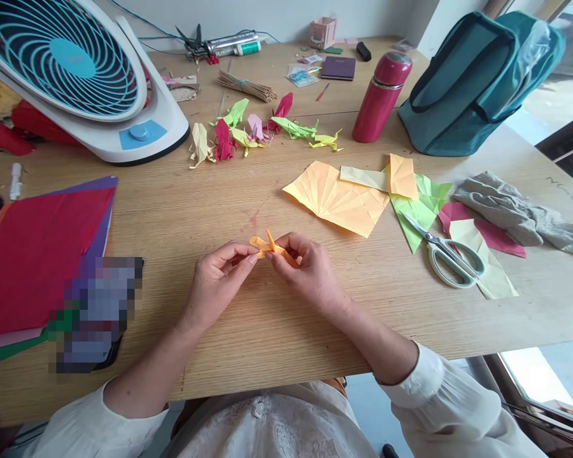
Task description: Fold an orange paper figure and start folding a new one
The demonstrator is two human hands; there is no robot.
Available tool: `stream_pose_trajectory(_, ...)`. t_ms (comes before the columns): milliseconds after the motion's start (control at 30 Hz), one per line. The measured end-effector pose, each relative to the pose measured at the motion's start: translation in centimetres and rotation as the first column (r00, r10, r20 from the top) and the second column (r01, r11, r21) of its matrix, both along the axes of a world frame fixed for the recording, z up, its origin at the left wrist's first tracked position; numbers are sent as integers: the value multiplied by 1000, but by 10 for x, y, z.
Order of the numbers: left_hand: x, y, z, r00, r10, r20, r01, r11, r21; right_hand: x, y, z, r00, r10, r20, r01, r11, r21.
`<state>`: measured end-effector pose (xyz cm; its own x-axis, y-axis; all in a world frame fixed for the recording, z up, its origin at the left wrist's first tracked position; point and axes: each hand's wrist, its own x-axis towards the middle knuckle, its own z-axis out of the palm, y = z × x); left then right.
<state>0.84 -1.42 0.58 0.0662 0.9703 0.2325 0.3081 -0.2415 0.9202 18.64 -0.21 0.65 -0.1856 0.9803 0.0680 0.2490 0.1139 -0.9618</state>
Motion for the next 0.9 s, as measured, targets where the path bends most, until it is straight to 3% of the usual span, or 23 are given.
stream_pose_trajectory(467,-3,2,5,965,-18,-261,85,965,248,0,-1,-3,989,140,-44,-144,983,-110)
stream_pose_trajectory(900,-3,3,6,989,-27,-143,51,985,165,-4,-2,-7,975,145,-170,-172,973,-157)
